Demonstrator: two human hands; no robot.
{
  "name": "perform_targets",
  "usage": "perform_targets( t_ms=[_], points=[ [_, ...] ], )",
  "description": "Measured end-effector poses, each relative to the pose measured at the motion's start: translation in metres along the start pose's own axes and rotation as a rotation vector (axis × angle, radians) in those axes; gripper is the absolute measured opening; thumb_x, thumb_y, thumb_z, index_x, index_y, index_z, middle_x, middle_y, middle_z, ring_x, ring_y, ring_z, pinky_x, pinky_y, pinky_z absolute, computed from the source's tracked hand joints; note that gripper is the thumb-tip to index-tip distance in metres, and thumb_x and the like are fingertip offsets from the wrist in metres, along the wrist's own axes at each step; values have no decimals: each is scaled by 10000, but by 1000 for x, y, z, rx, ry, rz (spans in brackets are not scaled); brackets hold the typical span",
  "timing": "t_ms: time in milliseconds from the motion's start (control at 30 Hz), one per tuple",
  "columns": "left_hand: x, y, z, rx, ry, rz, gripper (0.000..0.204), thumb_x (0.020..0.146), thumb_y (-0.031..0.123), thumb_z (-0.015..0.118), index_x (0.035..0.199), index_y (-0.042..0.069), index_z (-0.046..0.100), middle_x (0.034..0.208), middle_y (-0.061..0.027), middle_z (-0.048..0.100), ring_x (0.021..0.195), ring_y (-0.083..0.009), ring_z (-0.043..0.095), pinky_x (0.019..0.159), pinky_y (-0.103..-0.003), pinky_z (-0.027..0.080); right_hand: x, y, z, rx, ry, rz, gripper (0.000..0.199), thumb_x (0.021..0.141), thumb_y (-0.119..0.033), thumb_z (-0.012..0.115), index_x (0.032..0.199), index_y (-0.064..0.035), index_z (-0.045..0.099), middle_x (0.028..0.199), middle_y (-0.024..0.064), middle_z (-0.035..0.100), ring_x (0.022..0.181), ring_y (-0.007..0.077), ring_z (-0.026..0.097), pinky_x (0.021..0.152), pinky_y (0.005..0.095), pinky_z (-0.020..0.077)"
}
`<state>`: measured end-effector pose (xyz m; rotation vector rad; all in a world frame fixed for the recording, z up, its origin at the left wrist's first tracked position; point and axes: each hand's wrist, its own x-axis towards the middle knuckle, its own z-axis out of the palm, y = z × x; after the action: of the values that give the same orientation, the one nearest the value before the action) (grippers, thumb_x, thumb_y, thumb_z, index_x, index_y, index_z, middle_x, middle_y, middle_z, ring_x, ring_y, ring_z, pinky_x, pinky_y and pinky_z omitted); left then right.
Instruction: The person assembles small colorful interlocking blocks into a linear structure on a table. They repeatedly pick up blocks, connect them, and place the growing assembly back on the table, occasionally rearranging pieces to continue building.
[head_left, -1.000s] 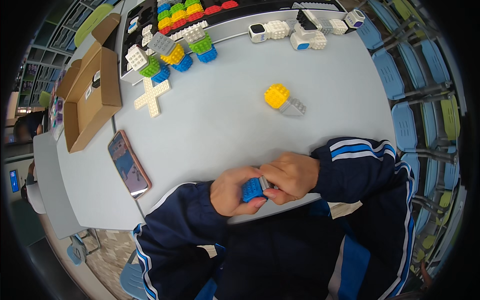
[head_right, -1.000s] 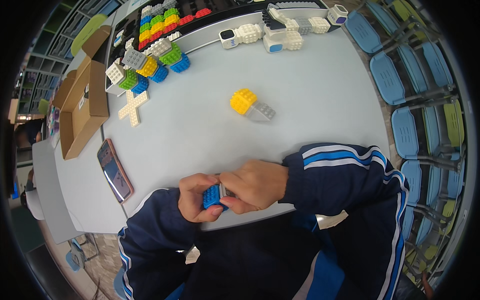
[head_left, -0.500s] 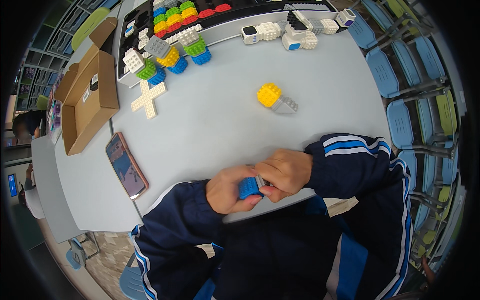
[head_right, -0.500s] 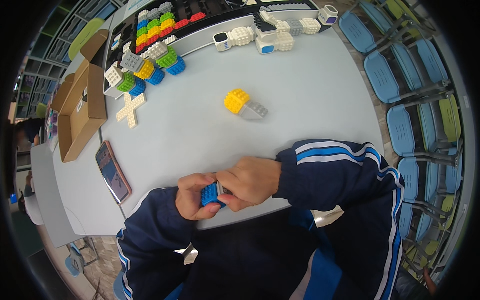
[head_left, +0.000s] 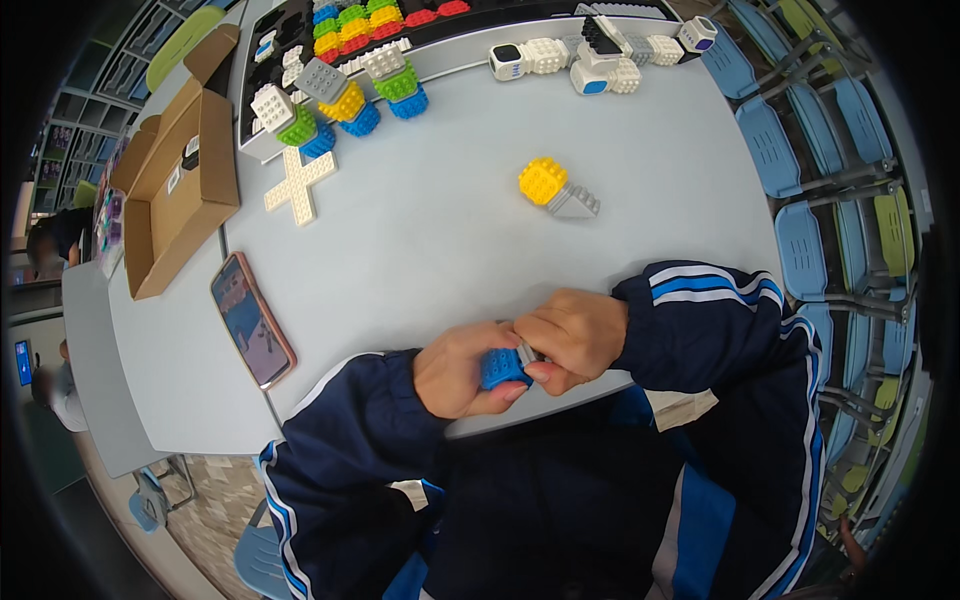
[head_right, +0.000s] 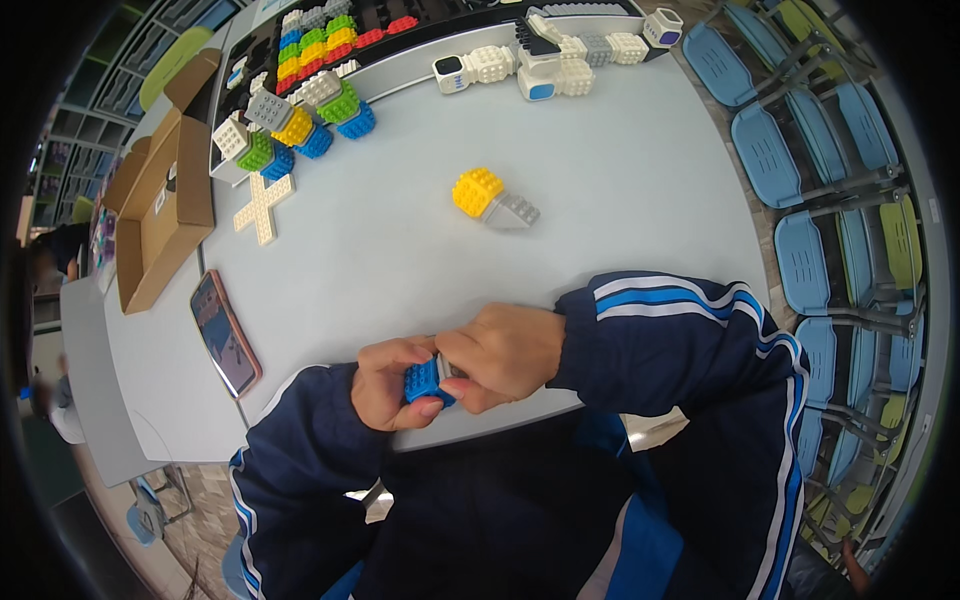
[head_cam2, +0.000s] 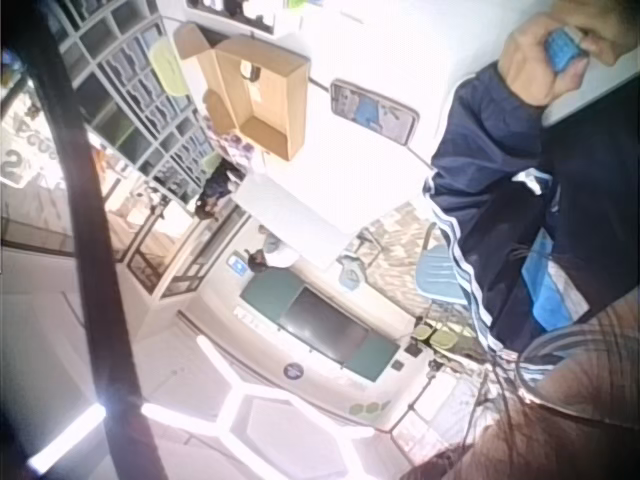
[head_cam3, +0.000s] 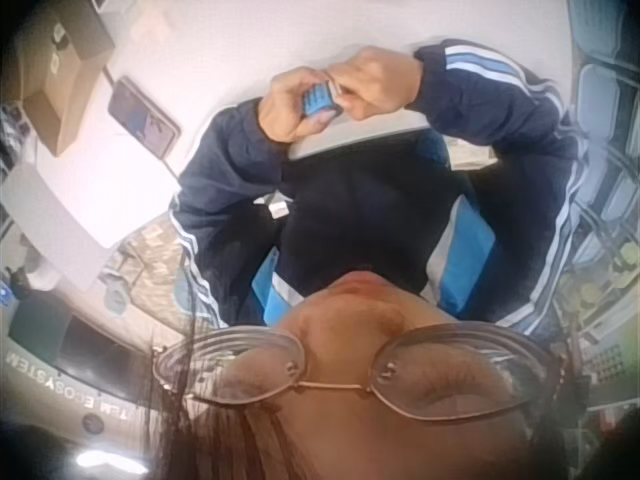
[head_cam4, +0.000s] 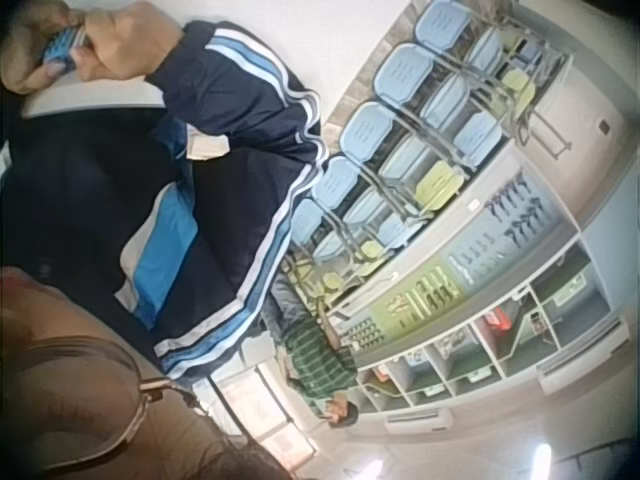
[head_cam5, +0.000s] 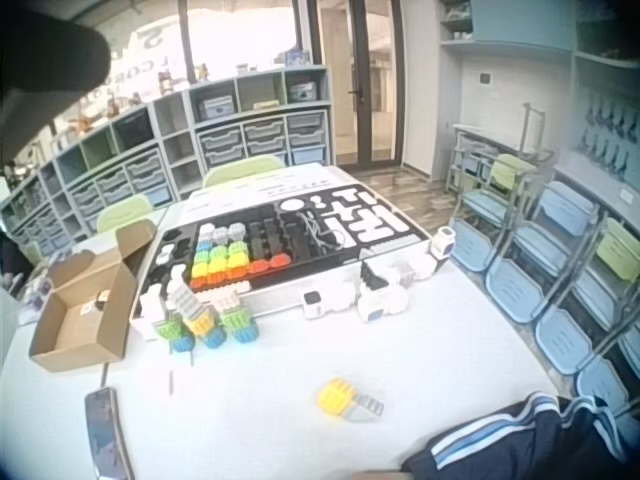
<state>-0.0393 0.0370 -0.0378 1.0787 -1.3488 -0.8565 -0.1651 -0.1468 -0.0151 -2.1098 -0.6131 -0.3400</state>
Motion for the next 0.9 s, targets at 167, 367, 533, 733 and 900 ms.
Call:
perform_targets(
  t_ms=[167, 367, 533, 733, 900],
  points=[
    [-3, 2, -1, 87, -17, 57, 546, 803, 121, 769, 1198, 68, 397, 1047, -204, 583, 875, -310, 597, 781, -402, 484, -7, 11, -5, 98, 100, 87, 137, 875, -133, 588, 856, -15, 521, 573, 144, 513, 459, 353, 513, 446, 425, 415],
    [8, -9, -33, 255, 320, 140, 657, 807, 74, 770, 1255, 78, 290, 1166, -245, 522, 1001, -291, 577, 860, -427, 481, 5, 6, -24, -86, 220, 236, 147, 918, -135, 580, 818, -36, 540, 588, 101, 508, 481, 312, 525, 447, 394, 414],
    [24, 3, -54, 759, 275, -177, 551, 828, 74, 743, 1230, 28, 369, 1158, -184, 550, 999, -259, 571, 893, -370, 453, 8, 9, -19, -573, 174, 254, 260, 885, -239, 677, 735, -69, 550, 625, 48, 512, 488, 218, 547, 433, 325, 427],
    [40, 23, -51, 914, 226, -166, 422, 806, 110, 723, 1159, 11, 516, 1249, -176, 556, 1102, -335, 512, 978, -393, 390, 10, 11, -27, -546, 199, 198, 266, 795, -282, 748, 756, -65, 599, 655, 40, 537, 531, 195, 581, 453, 306, 449],
    [39, 22, -53, 954, 201, -194, 462, 837, 211, 685, 1224, 21, 518, 1321, -187, 517, 1158, -335, 479, 1010, -404, 332, 14, 1, -66, -617, 441, 305, 273, 769, -256, 770, 897, -56, 635, 737, 42, 584, 590, 200, 581, 524, 305, 483]
  ],
)
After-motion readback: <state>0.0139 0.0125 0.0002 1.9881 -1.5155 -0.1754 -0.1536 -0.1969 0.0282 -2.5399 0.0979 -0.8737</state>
